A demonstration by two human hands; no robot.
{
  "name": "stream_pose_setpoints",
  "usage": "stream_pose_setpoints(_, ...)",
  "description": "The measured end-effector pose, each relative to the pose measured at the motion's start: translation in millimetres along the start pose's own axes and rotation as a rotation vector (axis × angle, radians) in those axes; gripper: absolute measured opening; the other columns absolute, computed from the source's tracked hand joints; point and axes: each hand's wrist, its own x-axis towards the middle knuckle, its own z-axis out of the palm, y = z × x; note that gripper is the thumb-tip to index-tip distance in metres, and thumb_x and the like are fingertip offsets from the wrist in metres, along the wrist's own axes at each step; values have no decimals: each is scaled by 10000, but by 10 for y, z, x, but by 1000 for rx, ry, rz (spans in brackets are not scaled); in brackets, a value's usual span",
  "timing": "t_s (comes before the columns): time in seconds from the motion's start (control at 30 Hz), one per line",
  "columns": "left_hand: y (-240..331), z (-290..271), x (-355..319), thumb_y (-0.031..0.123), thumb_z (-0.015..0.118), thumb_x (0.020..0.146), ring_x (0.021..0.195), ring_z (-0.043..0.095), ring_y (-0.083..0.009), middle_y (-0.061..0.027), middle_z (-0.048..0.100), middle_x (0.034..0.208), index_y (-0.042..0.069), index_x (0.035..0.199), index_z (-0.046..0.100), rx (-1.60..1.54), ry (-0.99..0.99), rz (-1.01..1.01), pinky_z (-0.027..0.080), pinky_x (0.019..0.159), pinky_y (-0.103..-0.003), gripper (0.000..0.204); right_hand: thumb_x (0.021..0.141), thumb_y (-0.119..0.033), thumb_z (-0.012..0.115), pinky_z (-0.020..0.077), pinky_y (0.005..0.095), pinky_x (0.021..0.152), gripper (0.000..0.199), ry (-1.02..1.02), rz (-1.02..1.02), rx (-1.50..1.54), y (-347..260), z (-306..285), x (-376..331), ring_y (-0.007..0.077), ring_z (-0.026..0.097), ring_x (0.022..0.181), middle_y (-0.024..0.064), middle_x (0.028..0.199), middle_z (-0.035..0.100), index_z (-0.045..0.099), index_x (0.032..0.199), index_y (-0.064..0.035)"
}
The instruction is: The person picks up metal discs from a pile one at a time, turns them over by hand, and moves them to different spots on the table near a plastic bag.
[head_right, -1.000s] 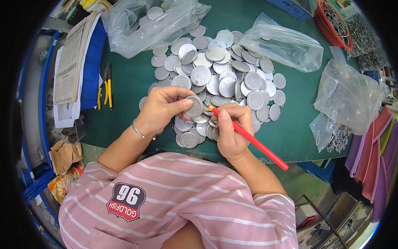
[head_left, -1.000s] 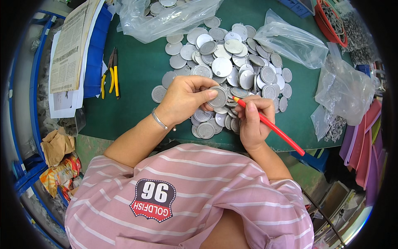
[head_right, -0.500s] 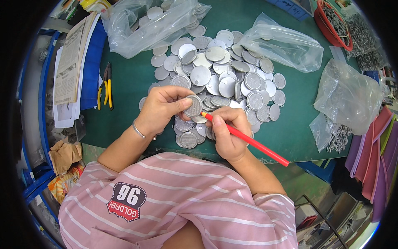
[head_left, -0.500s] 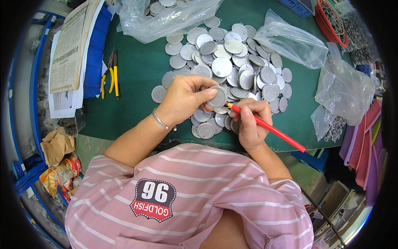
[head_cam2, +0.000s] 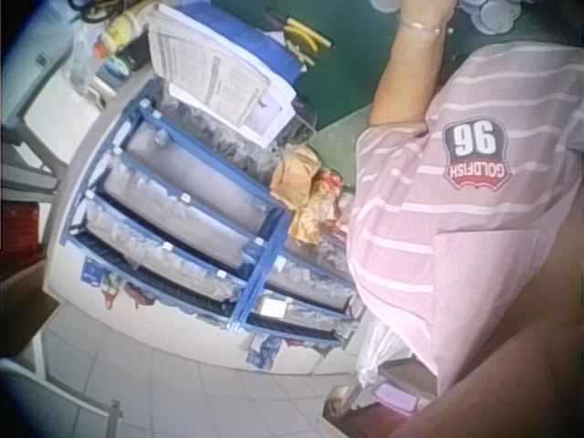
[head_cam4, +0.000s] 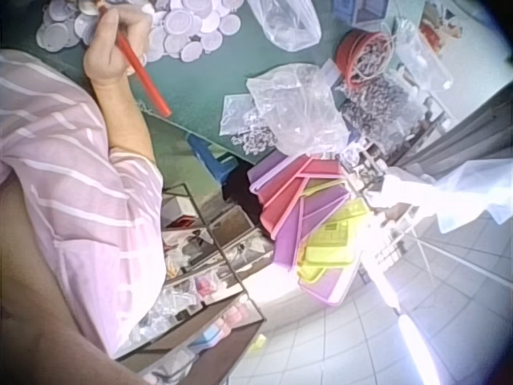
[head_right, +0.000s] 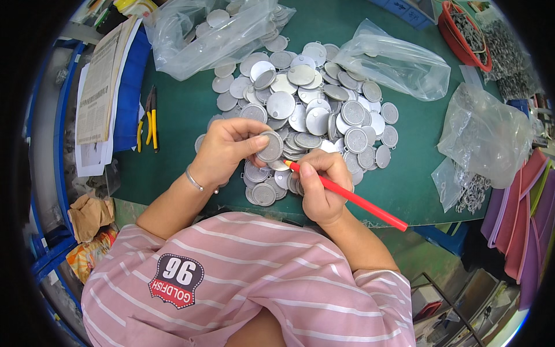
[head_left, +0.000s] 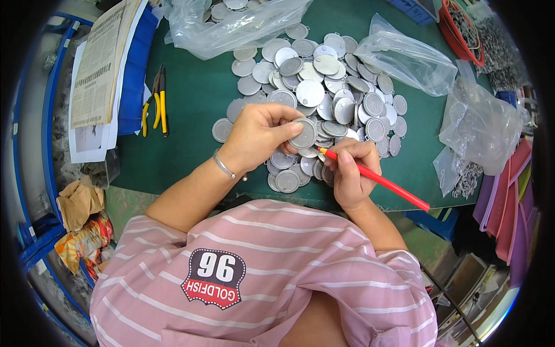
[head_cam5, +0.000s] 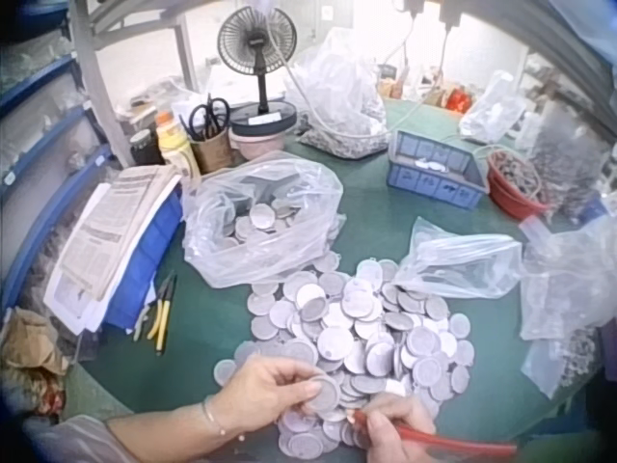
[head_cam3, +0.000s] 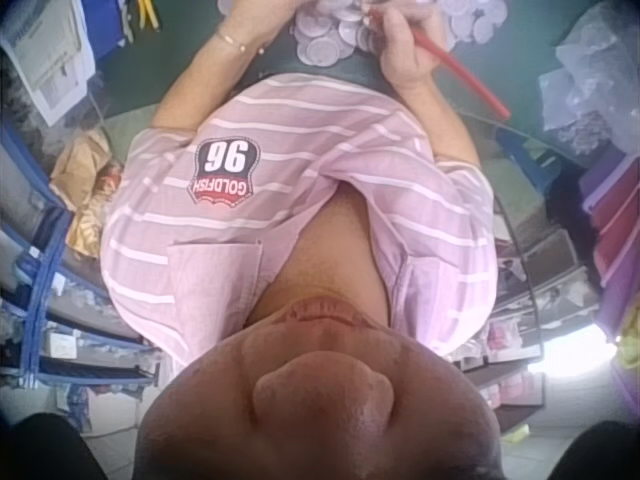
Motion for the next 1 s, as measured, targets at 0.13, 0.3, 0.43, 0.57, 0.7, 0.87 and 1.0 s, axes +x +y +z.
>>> stream_pose_setpoints(0.13,1,6,-1,53,601,796,548,562,-88,-53,588,678,-66,931,598,6,7,11,479,496,-200,180,816,17,482,399,257,491,42,-79,-26,-29,-33,-2,-28,137,483,530,139,667,559,449,792,5)
stream_pose_setpoints(0.3,7,14,-7,51,600,796,547,563,-88,-54,590,675,-64,927,598,-2,16,10,482,496,-201,174,800,32,507,408,262,494,55,-108,-86,-81,-17,28,-39,160,512,545,141,693,574,458,809,9)
stream_pose_setpoints(0.43,5,24,-5,50,600,797,546,567,-90,-60,595,681,-64,926,598,-8,18,12,487,497,-202,172,796,35,514,414,260,494,62,-84,-95,-125,-28,58,-14,162,518,546,137,700,580,460,811,7)
stream_pose_setpoints(0.57,-7,20,-2,50,601,798,548,572,-92,-64,597,687,-64,927,597,-11,17,7,492,497,-202,172,794,34,518,413,258,488,57,-58,-87,-163,-36,97,13,163,516,535,126,697,581,468,790,8)
stream_pose_setpoints(0.7,-6,17,-3,52,602,799,549,573,-93,-60,593,687,-62,929,596,-3,15,11,493,499,-202,174,785,35,527,411,260,481,63,-105,-68,-210,-19,32,-9,179,524,530,125,700,578,476,758,10)
stream_pose_setpoints(0.87,12,16,-5,45,605,797,553,575,-94,-62,594,690,-56,938,586,2,22,2,495,502,-204,175,765,13,578,437,293,587,101,-137,-157,-214,-26,8,36,233,561,654,138,790,598,545,860,17)
stream_pose_setpoints(1.0,69,41,-29,110,566,842,549,572,-98,-60,598,697,-38,961,574,-140,-15,11,486,506,-205,190,681,13,666,444,326,744,299,-287,-377,-446,-96,52,268,273,568,855,125,945,599,588,967,-30)
